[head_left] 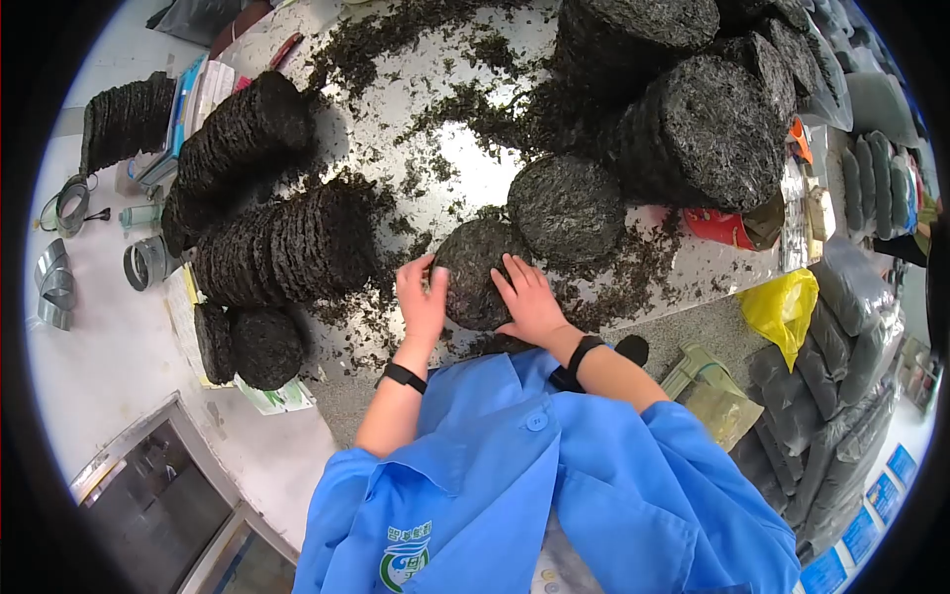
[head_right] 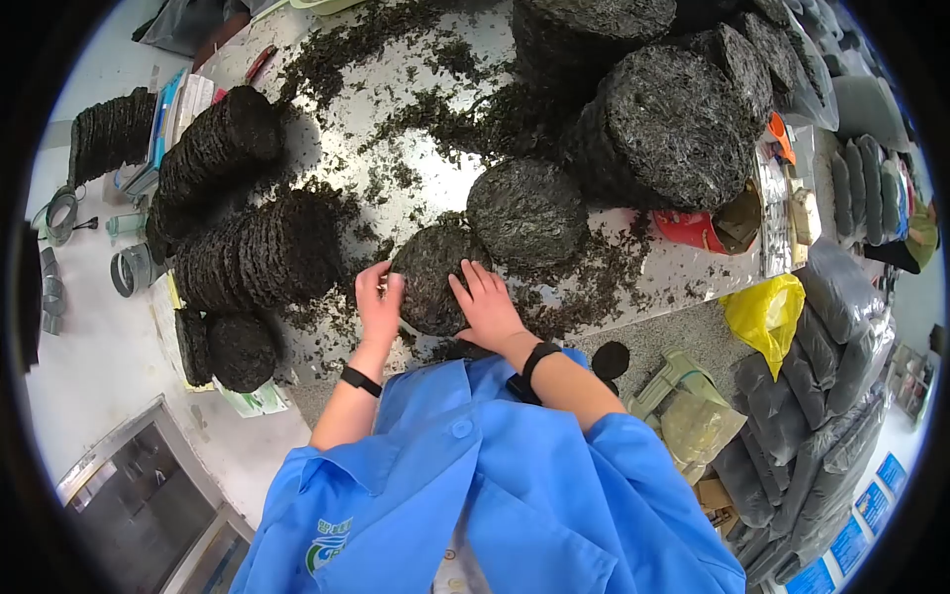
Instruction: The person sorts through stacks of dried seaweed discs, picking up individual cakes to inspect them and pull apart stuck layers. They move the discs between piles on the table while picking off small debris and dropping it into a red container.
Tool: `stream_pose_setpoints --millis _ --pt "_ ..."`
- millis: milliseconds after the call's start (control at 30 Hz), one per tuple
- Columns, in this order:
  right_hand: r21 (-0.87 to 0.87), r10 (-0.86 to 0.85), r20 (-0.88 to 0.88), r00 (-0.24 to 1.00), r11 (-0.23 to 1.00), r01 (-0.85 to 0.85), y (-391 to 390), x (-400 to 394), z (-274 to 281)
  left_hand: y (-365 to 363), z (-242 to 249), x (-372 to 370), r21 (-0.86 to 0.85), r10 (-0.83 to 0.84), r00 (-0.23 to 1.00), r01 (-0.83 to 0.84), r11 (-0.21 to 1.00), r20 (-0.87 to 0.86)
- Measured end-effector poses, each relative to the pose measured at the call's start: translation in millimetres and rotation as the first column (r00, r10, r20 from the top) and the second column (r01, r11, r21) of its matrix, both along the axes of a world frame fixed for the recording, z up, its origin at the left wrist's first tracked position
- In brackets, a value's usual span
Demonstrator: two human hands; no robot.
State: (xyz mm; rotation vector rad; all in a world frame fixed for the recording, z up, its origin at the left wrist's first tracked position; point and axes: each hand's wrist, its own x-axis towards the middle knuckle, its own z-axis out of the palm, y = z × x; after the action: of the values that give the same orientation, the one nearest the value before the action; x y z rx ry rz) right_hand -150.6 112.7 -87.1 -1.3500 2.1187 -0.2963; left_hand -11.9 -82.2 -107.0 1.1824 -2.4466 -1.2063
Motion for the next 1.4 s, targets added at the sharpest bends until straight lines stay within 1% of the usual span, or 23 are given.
stream_pose_setpoints --millis 33,67,133,200,267,333,367,400,467,533,600,667,733,767,800,833,900,967,1000,1100,1200,1267,1400 --pt "-0.097 0.015 0.086 0.996 0.995 -0.006 5.0 -4.1 -6.3 -10.2 4.4 3.8 0.219 0.031 0.999 -0.023 0.976 -0.034" --pt "-0.194 0.042 0.168 0.985 0.981 -0.008 10.8 -8.7 -11.1 -10.8 1.4 4.8 0.217 0.038 0.999 -0.030 0.976 -0.035" --pt "-0.300 0.086 0.173 0.981 0.954 -0.031 18.9 -20.2 -4.7 -11.5 -8.7 6.5 0.736 0.421 0.880 -0.133 0.663 -0.220" --pt "-0.372 -0.200 0.399 0.895 0.857 0.357 28.1 -28.7 8.3 -3.7 -15.0 -2.0 0.612 0.436 0.900 -0.333 0.718 -0.022" --pt "-0.282 -0.623 0.420 0.661 0.602 0.747 41.9 -36.9 21.0 3.0 -30.3 0.8 0.488 0.367 0.930 -0.326 0.810 0.012" --pt "-0.258 -0.628 0.656 0.419 0.335 0.906 54.5 -67.1 19.5 6.4 -36.9 -1.8 0.488 0.400 0.916 -0.358 0.796 0.019" --pt "-0.150 -0.763 0.537 0.360 0.333 0.931 67.3 -81.6 12.7 7.4 -38.6 -1.3 0.477 0.436 0.899 -0.397 0.784 0.032" --pt "-0.347 -0.745 0.560 0.362 0.185 0.919 68.3 -84.7 12.1 8.1 -38.0 2.8 0.484 0.432 0.901 -0.391 0.783 0.029" --pt "-0.443 -0.837 0.055 0.545 0.469 0.764 78.3 -80.8 32.2 4.0 -36.7 8.7 0.586 0.433 0.901 -0.342 0.735 -0.017" --pt "-0.342 -0.480 0.055 0.875 0.815 0.469 67.8 -63.7 44.8 2.3 -18.9 10.9 0.585 0.432 0.902 -0.363 0.725 0.025" --pt "-0.349 -0.037 -0.010 0.999 0.937 0.032 42.5 -35.6 53.9 4.8 -3.9 12.1 0.679 0.452 0.892 -0.319 0.662 -0.022" --pt "-0.397 0.195 -0.199 0.961 0.880 -0.261 33.5 -14.4 20.1 11.0 24.5 0.7 0.759 0.446 0.894 -0.267 0.594 -0.034" --pt "-0.551 0.098 -0.110 0.989 0.822 -0.143 26.2 -20.6 30.8 6.2 49.3 -10.5 0.827 0.444 0.895 -0.210 0.521 -0.052" --pt "-0.430 -0.173 0.264 0.949 0.859 0.276 26.8 -24.4 49.6 0.3 60.1 -11.4 0.929 0.421 0.901 -0.067 0.365 -0.101" --pt "-0.163 -0.443 0.555 0.704 0.772 0.615 27.5 -26.7 62.0 -3.8 65.3 -11.4 0.979 0.405 0.902 0.079 0.186 -0.150" --pt "-0.290 -0.593 0.508 0.625 0.565 0.772 33.2 -29.8 58.7 -2.2 56.4 -12.5 0.957 0.374 0.915 0.039 0.286 -0.149" --pt "-0.156 -0.645 0.703 0.300 0.271 0.950 39.2 -62.4 66.6 1.5 38.1 -22.0 0.926 0.362 0.927 -0.047 0.373 -0.099" --pt "-0.107 -0.485 0.857 0.176 0.167 0.980 59.0 -95.9 31.9 7.0 25.8 -41.0 0.851 0.333 0.943 -0.160 0.501 -0.019" --pt "-0.072 -0.594 0.795 0.123 0.110 0.991 69.0 -104.0 26.5 7.5 17.6 -49.4 0.854 0.331 0.943 -0.153 0.497 -0.023" --pt "-0.104 -0.816 0.544 0.194 0.164 0.981 116.5 -126.2 -24.7 -0.3 -7.2 -81.6 0.745 0.193 0.980 -0.091 0.661 -0.051" --pt "-0.035 -0.678 0.733 0.053 0.040 0.999 111.7 -128.6 -38.6 -1.0 -20.5 -134.4 0.784 0.236 0.969 -0.088 0.614 -0.076" --pt "0.240 -0.521 0.815 -0.254 -0.096 0.966 77.2 -125.5 -44.5 13.6 -25.2 -162.2 0.815 0.278 0.955 -0.077 0.575 -0.106" --pt "0.206 -0.357 0.923 -0.140 0.155 0.966 38.9 -112.6 -10.9 54.2 -46.9 -162.1 0.772 0.301 0.938 -0.061 0.633 -0.172"
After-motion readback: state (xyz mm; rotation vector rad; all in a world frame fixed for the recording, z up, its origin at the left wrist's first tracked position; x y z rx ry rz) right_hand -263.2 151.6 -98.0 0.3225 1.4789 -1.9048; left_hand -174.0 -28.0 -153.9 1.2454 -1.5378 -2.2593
